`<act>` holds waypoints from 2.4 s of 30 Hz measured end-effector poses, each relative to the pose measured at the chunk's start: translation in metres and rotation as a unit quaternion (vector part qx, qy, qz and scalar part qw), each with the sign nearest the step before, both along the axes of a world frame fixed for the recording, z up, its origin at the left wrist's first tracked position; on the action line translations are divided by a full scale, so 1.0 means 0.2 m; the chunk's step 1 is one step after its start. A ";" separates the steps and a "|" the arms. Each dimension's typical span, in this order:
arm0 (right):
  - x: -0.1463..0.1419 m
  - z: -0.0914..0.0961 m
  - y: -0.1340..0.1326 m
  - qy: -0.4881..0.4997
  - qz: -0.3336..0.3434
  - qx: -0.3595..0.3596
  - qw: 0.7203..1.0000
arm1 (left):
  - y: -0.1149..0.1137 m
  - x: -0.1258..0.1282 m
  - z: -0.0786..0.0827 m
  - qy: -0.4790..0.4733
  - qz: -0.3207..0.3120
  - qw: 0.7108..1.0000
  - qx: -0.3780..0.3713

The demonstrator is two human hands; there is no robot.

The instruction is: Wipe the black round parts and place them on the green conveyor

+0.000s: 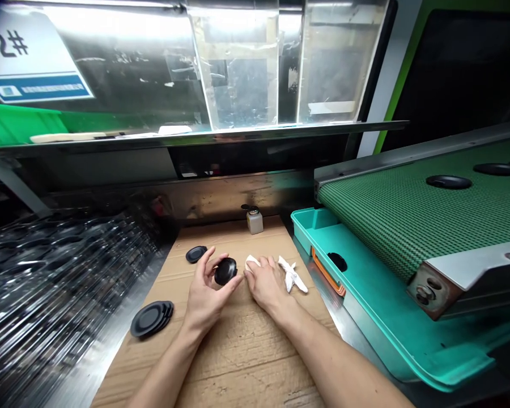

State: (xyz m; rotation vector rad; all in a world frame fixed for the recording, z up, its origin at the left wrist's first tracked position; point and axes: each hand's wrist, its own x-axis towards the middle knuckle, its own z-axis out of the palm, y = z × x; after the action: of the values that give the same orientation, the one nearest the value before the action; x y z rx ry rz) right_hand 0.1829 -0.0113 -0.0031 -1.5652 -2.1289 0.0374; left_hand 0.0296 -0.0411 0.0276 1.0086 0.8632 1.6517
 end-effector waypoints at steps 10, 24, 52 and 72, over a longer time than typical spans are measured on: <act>0.00 -0.02 0.01 -0.011 -0.003 -0.002 1.000 | -0.02 0.00 -0.04 0.407 0.091 0.901 0.121; 0.00 -0.03 0.01 -0.012 0.003 0.011 1.000 | 0.03 -0.08 -0.09 0.629 0.088 0.773 0.003; 0.01 -0.02 0.00 -0.026 0.001 0.001 1.000 | -0.29 -0.88 0.20 0.666 -0.009 0.739 -0.103; 0.00 0.19 -0.14 -0.046 -0.025 -0.025 0.998 | -0.19 -0.74 0.18 0.730 -0.080 0.673 -0.085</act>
State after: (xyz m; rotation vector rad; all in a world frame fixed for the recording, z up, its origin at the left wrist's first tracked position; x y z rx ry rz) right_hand 0.1831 -0.0392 0.0339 -1.6783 -2.1740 0.0032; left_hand -0.1187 -0.0794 0.0633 2.1788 1.7742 0.2424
